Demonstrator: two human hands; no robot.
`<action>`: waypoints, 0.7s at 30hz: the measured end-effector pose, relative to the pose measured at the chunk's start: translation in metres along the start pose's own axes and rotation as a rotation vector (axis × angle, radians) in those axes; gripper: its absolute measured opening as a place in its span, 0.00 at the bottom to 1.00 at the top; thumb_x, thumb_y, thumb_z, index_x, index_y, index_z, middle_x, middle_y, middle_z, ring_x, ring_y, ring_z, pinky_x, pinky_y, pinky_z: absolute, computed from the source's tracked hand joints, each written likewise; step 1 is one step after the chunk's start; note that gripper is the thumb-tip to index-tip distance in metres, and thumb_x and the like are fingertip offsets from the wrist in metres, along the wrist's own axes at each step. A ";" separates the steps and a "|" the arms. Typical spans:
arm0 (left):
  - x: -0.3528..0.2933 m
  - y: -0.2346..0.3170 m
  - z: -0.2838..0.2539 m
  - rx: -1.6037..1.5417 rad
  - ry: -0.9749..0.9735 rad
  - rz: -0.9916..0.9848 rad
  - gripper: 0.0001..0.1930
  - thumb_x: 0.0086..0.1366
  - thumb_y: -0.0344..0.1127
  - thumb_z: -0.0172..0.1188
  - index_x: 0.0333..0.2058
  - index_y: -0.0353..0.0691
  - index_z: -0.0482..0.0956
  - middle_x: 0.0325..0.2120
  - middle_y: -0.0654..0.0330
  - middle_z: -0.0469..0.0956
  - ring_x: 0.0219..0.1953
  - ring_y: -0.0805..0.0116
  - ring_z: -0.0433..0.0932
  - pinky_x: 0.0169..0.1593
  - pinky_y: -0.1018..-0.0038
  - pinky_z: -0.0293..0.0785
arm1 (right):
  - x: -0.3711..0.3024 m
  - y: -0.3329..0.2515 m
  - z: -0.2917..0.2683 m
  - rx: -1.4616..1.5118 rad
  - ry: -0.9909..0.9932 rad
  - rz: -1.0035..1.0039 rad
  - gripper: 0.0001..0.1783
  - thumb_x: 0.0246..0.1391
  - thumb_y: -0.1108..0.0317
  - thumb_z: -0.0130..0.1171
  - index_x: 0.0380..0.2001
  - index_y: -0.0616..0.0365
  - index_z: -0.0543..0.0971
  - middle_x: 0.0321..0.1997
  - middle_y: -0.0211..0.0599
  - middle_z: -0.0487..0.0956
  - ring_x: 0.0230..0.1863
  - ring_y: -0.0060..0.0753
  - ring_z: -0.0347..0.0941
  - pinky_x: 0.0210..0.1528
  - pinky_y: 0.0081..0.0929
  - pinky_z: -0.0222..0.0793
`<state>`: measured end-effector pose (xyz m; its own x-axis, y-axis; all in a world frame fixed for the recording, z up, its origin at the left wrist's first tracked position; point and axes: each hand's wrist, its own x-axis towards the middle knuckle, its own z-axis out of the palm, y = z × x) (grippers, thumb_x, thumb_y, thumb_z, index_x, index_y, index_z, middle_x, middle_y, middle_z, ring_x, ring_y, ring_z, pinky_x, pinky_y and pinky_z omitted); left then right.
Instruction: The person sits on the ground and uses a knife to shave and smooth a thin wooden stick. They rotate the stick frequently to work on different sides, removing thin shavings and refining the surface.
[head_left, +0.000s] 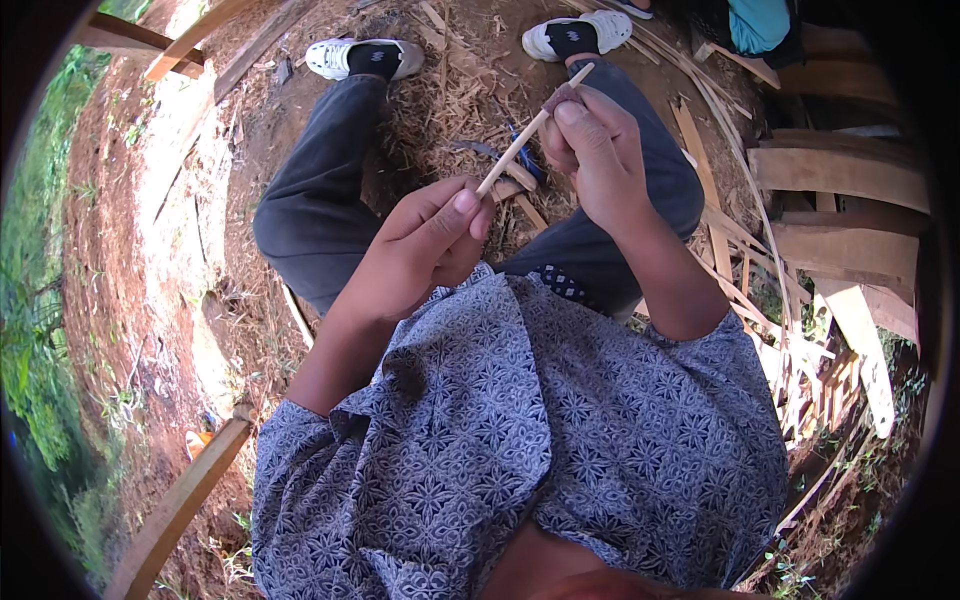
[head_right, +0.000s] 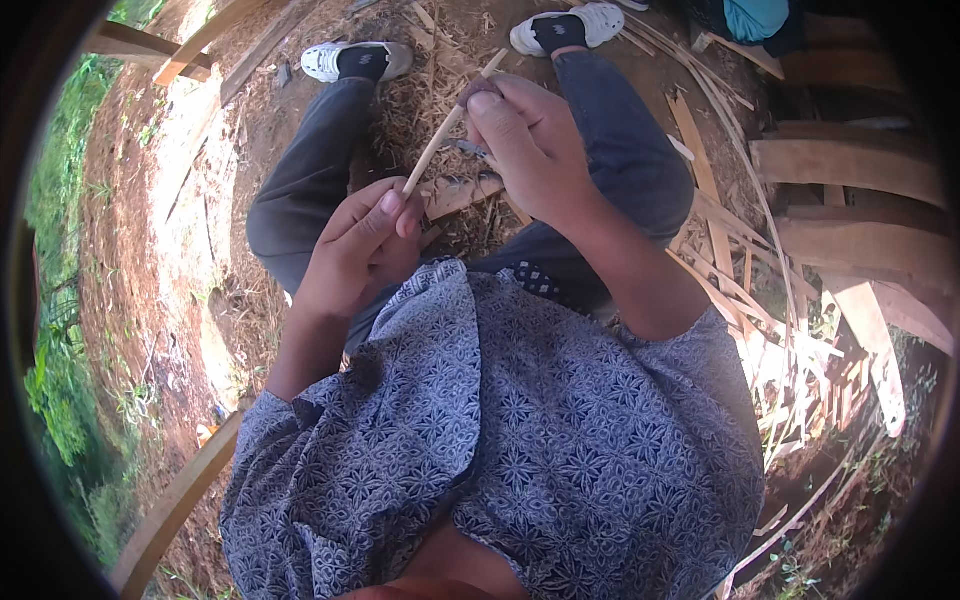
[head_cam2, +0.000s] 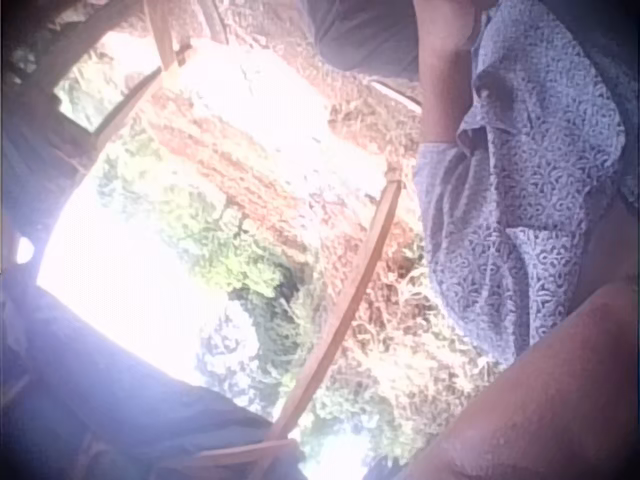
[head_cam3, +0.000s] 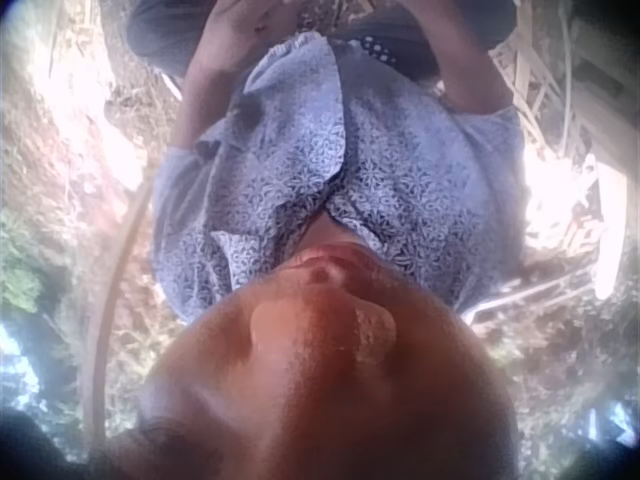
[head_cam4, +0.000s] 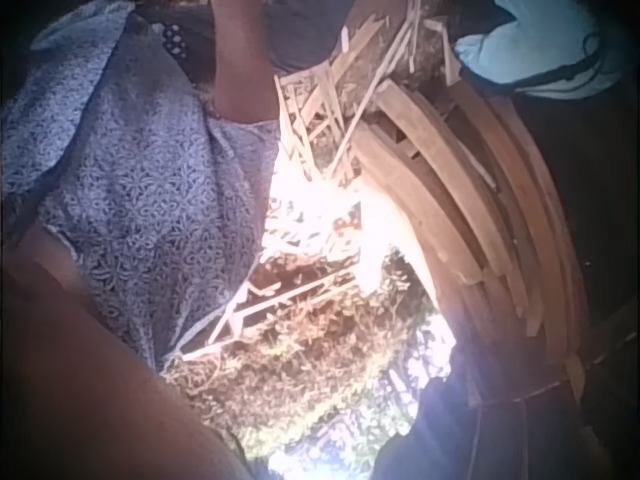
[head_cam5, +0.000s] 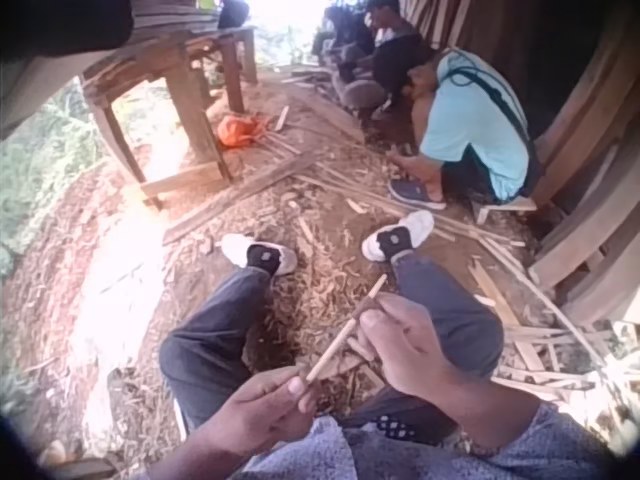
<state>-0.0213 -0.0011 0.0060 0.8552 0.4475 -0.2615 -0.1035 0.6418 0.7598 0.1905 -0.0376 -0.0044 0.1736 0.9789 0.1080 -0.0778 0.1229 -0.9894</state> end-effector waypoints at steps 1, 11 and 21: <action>-0.001 -0.003 0.000 -0.095 -0.007 -0.022 0.15 0.76 0.43 0.41 0.32 0.41 0.67 0.14 0.73 0.53 0.13 0.83 0.48 0.18 0.80 0.47 | 0.001 0.001 -0.001 -0.032 -0.023 -0.030 0.11 0.66 0.65 0.45 0.35 0.62 0.70 0.19 0.23 0.62 0.18 0.13 0.50 0.20 0.17 0.46; -0.001 -0.012 -0.004 -0.291 -0.074 -0.078 0.17 0.76 0.45 0.41 0.31 0.42 0.67 0.13 0.73 0.53 0.13 0.83 0.48 0.17 0.81 0.45 | 0.000 -0.004 -0.005 0.109 -0.145 0.159 0.13 0.65 0.63 0.44 0.37 0.62 0.73 0.18 0.22 0.60 0.18 0.12 0.50 0.20 0.16 0.46; -0.005 -0.005 -0.002 -0.017 0.020 0.011 0.17 0.76 0.44 0.41 0.33 0.39 0.69 0.14 0.73 0.55 0.14 0.85 0.49 0.18 0.83 0.45 | 0.004 -0.006 -0.024 -0.074 -0.242 0.056 0.18 0.64 0.63 0.49 0.50 0.64 0.77 0.23 0.21 0.70 0.21 0.11 0.60 0.23 0.15 0.57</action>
<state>-0.0258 -0.0054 0.0024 0.8437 0.4667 -0.2653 -0.1215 0.6473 0.7525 0.2152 -0.0388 -0.0005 -0.0692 0.9956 0.0638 -0.0074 0.0634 -0.9980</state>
